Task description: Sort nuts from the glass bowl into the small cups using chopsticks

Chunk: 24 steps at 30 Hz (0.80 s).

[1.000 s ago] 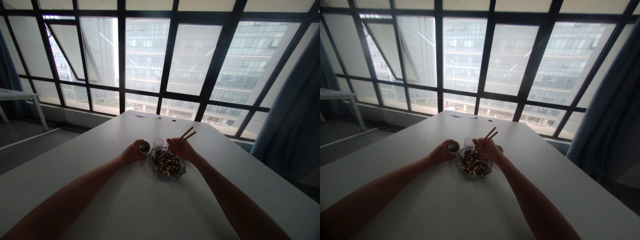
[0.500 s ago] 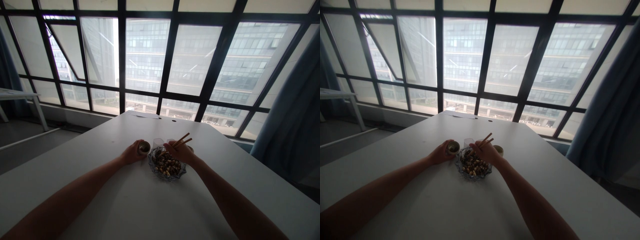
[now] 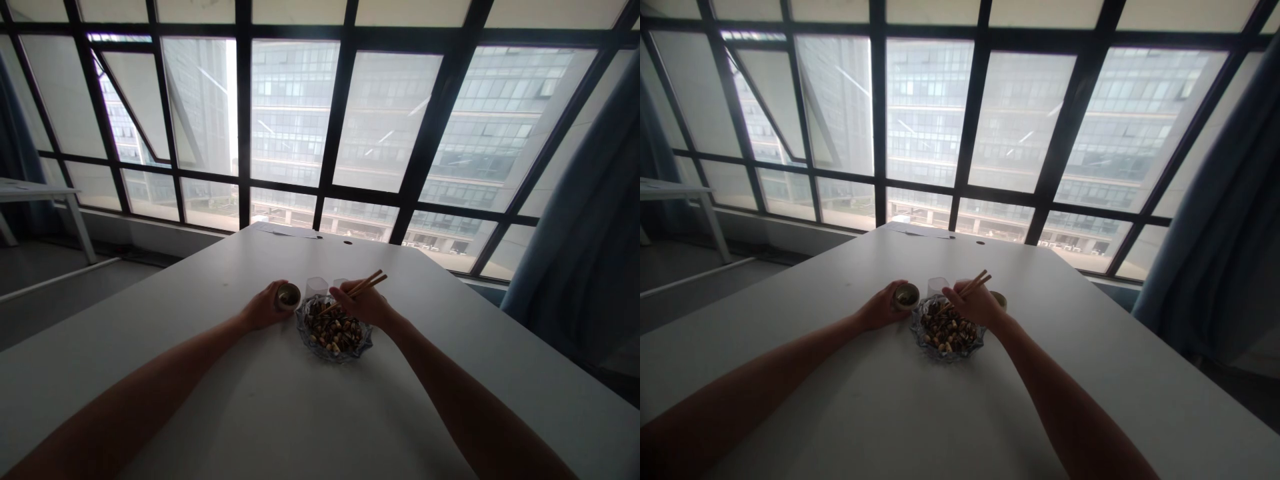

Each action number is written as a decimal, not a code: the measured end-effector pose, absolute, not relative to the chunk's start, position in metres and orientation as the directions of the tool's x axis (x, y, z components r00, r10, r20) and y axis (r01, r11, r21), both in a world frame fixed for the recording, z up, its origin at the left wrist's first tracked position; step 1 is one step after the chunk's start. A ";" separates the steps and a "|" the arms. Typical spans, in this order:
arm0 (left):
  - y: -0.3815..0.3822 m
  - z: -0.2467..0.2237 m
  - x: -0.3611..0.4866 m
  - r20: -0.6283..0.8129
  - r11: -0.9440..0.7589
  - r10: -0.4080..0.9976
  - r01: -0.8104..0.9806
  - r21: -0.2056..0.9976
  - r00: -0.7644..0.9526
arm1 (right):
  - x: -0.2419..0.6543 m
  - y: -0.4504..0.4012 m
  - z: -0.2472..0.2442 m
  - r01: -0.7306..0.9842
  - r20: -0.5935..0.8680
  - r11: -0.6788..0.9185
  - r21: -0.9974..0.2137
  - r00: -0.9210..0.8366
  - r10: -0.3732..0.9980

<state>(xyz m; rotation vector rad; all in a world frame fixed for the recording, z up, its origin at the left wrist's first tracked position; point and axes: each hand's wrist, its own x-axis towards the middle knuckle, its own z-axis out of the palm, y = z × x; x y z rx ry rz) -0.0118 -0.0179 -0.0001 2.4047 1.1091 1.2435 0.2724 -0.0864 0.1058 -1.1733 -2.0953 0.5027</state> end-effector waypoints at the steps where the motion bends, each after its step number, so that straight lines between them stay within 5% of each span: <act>1: -0.018 0.000 -0.012 0.609 -0.692 0.708 0.524 0.496 0.358 | 0.273 -0.086 0.106 0.587 0.332 0.497 -0.639 -0.373 0.867; 6: -0.019 0.000 -0.012 0.608 -0.691 0.709 0.521 0.500 0.357 | 0.280 -0.080 0.109 0.587 0.304 0.371 -0.719 -0.215 0.928; 12: -0.019 0.000 -0.012 0.617 -0.695 0.705 0.515 0.502 0.350 | 0.294 -0.082 0.124 0.557 0.421 0.413 -0.721 -0.122 0.899; 19: -0.018 -0.001 -0.012 0.614 -0.692 0.707 0.522 0.499 0.350 | 0.298 -0.086 0.130 0.725 0.439 0.513 -0.459 -0.317 0.841; 24: -0.018 0.000 -0.012 0.621 -0.697 0.704 0.507 0.507 0.346 | 0.301 -0.084 0.126 0.630 0.299 0.503 -0.592 -0.408 0.863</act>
